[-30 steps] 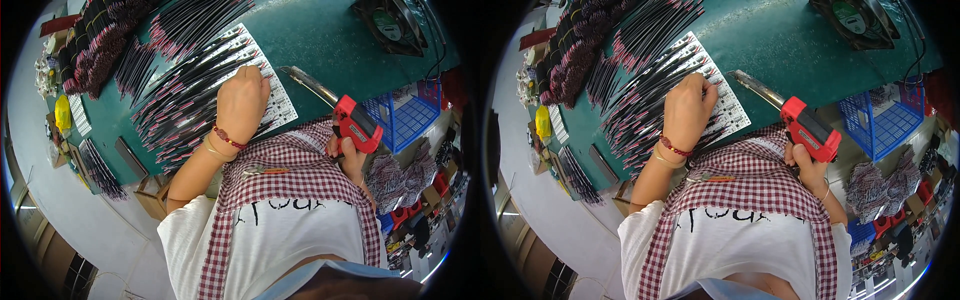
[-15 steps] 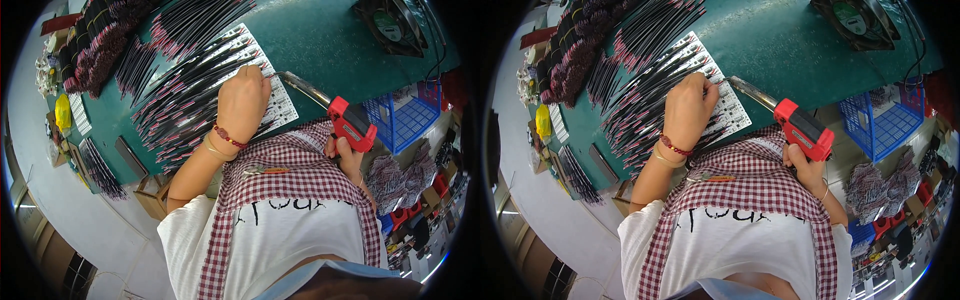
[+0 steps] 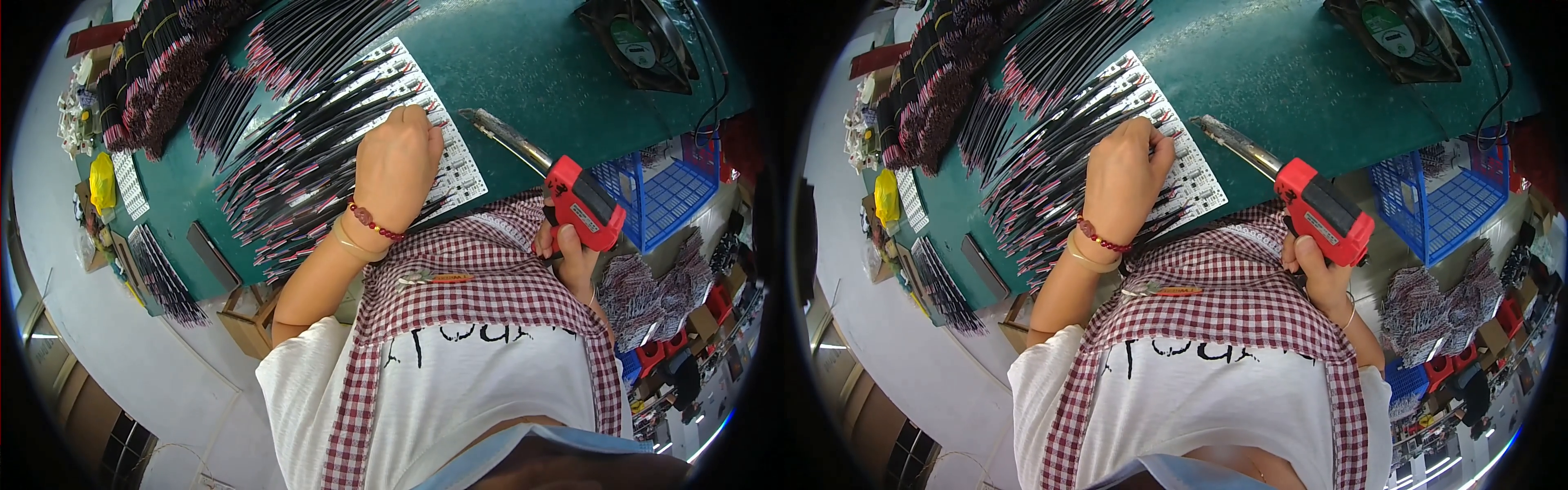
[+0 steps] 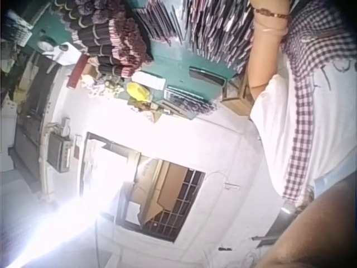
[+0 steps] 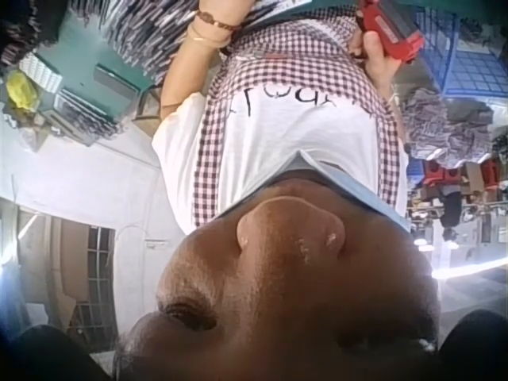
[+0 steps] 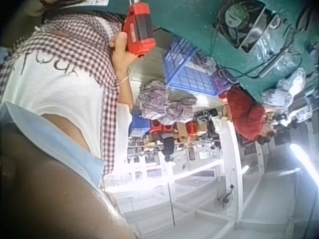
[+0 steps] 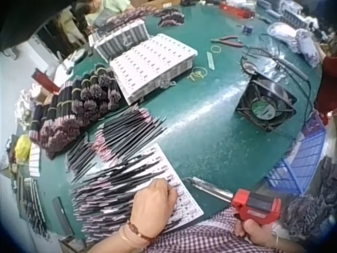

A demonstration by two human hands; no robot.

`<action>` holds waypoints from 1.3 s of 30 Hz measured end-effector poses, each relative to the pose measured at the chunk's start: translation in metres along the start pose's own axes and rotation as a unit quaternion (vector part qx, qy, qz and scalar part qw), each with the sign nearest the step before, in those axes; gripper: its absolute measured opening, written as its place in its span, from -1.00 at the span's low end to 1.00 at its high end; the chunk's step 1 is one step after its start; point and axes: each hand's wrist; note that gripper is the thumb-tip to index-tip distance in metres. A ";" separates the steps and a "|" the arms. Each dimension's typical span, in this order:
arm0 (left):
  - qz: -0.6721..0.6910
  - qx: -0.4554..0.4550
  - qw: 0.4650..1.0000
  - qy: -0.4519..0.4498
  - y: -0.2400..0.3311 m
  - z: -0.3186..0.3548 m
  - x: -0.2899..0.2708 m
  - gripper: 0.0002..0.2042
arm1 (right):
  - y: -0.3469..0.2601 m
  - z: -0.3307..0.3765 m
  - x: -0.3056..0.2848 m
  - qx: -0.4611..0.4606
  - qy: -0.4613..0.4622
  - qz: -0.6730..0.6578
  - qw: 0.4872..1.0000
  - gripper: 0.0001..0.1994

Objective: The person solders wires onto a circuit board panel using a soldering gun, organizes bundles of wires and panels on the table, and continues soldering wires onto another circuit board panel.

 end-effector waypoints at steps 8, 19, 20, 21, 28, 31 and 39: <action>-0.021 -0.009 1.000 -0.008 0.000 0.000 -0.002 -0.87 | 0.003 0.001 -0.001 0.007 -0.005 -0.004 1.000 -0.62; -0.026 0.007 0.999 -0.040 0.000 -0.004 -0.010 -0.85 | 0.008 0.007 -0.005 0.037 0.001 -0.008 0.999 -0.65; -0.026 0.008 0.999 -0.041 0.000 -0.005 -0.010 -0.85 | 0.008 0.007 -0.005 0.035 0.006 -0.014 0.999 -0.66; -0.023 0.010 0.999 -0.038 0.000 -0.004 -0.010 -0.85 | 0.009 0.007 -0.005 0.033 0.008 -0.020 0.999 -0.67; -0.035 0.025 0.998 -0.054 -0.002 -0.003 -0.008 -0.84 | 0.013 0.005 -0.004 0.019 -0.004 -0.023 1.000 -0.70; -0.035 0.020 0.998 -0.056 -0.002 -0.002 -0.008 -0.84 | 0.010 0.006 0.000 0.040 0.025 -0.038 0.998 -0.70; -0.031 0.035 0.998 -0.041 -0.004 -0.002 -0.006 -0.85 | 0.016 0.008 -0.002 0.032 0.013 -0.024 0.999 -0.71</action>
Point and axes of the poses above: each hand's wrist, its own z-axis away from the middle knuckle, its own x-axis out of the palm, y = z × x, and after that the axes turned 1 degree about -z, right-handed
